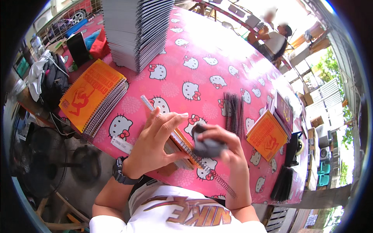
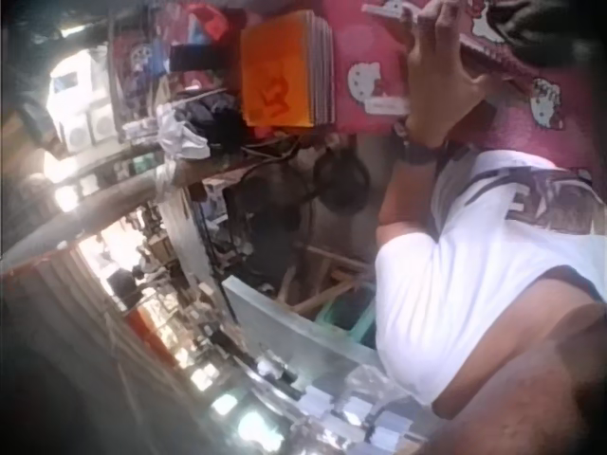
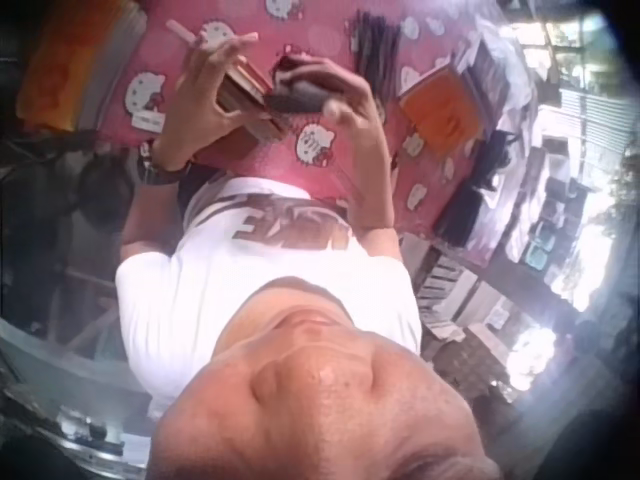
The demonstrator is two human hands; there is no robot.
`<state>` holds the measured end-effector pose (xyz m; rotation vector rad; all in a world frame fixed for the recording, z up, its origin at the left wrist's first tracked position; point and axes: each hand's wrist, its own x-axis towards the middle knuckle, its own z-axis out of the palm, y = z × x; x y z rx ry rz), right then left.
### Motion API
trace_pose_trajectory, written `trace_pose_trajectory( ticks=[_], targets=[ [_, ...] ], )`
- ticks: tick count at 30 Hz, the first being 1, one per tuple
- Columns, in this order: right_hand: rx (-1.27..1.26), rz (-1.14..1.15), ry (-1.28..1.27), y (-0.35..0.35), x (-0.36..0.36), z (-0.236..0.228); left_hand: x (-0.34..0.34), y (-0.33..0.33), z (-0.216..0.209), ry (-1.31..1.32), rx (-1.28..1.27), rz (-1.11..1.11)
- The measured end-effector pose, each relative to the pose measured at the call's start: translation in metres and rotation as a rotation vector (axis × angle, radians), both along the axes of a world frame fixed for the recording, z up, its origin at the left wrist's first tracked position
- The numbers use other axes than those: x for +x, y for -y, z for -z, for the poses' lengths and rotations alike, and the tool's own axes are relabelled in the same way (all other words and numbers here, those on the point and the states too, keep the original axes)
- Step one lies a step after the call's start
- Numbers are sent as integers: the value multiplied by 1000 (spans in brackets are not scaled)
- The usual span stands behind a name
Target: The person manually inserts spiral spines through the pre-punched holes of booklets and uses a handheld black crimping tool to secure the ends of the spines, handling them one at a time from stacks on a table.
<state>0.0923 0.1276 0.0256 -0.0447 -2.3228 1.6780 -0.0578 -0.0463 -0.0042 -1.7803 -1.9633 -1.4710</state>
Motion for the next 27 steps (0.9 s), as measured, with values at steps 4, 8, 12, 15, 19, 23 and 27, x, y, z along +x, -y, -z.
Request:
trace_pose_trajectory(
  ticks=[4, 8, 12, 15, 19, 23, 27],
  targets=[
    [267, 153, 179, -3, -10, 14, -8, -3, 3, 40, -4, 40],
    [-150, 67, 25, -7, -2, 17, -21, -13, 31, 330, 253, -122],
    [-262, 9, 80, -4, 2, 27, -5, -11, 70, 656, 210, -112],
    [-203, 127, 72, -23, 16, 29, 19, -17, 63, 726, 263, -189],
    [-222, -15, 56, -13, 24, 19, 13, -17, 48, 584, 299, -116],
    [-362, 35, -8, -17, 20, 15, -5, -18, 47, 925, 385, 106],
    [-45, 151, 176, -13, 9, 26, -10, -13, 50, 1043, 276, 225]
  ],
)
